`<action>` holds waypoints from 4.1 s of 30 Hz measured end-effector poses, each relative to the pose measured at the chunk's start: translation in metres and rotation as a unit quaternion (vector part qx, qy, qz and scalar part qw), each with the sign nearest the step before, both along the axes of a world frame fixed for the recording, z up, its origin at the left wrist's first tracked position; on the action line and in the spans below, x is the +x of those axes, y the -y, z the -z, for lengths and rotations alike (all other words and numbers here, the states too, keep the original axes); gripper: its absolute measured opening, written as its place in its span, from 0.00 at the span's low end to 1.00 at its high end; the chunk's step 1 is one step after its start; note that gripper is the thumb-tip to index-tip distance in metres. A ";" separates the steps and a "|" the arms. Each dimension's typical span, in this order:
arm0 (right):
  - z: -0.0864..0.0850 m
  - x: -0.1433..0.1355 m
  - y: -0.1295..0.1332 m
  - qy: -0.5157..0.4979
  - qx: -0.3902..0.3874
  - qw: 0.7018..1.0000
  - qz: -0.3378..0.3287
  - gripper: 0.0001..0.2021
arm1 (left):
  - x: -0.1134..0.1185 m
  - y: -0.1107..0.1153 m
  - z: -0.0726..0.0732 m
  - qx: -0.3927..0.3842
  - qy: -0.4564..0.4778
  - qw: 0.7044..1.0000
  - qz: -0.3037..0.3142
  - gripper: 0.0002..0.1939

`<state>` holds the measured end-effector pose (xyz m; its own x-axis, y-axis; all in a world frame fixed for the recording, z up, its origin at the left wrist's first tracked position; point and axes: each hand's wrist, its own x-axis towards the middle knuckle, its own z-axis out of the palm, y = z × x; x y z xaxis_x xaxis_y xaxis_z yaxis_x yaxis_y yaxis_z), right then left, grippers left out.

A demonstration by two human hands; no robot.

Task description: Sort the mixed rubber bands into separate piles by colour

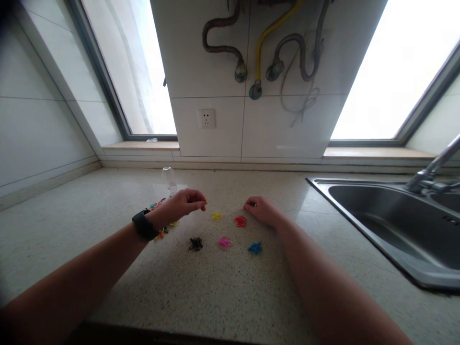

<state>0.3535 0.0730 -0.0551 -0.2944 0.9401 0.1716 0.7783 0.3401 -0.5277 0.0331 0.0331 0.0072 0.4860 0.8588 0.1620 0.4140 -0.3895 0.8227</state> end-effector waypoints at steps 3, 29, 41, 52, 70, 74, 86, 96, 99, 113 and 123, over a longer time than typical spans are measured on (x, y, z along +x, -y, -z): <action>-0.003 -0.001 0.002 0.004 0.003 1.000 -0.001 0.14 | 0.016 0.018 -0.010 -0.026 0.036 0.999 0.029 0.11; 0.000 -0.001 0.000 0.000 0.008 1.000 -0.007 0.14 | 0.031 0.048 -0.031 -0.018 0.220 0.974 0.041 0.07; 0.000 -0.001 -0.001 0.001 0.004 1.000 -0.004 0.13 | 0.026 0.031 -0.008 0.097 0.079 0.992 -0.015 0.12; -0.003 -0.003 0.001 0.019 0.003 1.000 0.001 0.13 | 0.024 0.012 0.042 0.213 -0.086 0.971 -0.071 0.07; -0.004 -0.003 0.003 0.026 0.008 1.000 -0.008 0.13 | 0.021 0.009 0.048 0.232 -0.158 0.958 -0.059 0.12; -0.005 -0.003 0.003 0.024 0.002 1.000 -0.003 0.14 | 0.027 0.021 0.039 0.245 -0.156 0.955 -0.067 0.22; -0.001 -0.002 -0.001 0.021 0.006 1.000 -0.014 0.13 | 0.068 0.110 0.019 0.351 -0.122 0.900 0.227 0.19; -0.003 -0.003 0.001 0.032 0.009 0.999 -0.009 0.13 | 0.083 0.139 0.061 0.333 -0.099 0.855 0.384 0.12; -0.003 -0.003 0.001 0.032 0.010 0.999 -0.009 0.13 | 0.081 0.138 0.068 0.354 -0.123 0.841 0.391 0.07; -0.004 -0.012 0.006 0.022 0.026 0.999 -0.001 0.13 | 0.082 0.142 0.055 0.372 -0.135 0.836 0.380 0.05; -0.021 -0.053 0.039 0.008 0.062 0.997 -0.040 0.12 | 0.079 0.145 0.046 0.393 -0.174 0.819 0.379 0.08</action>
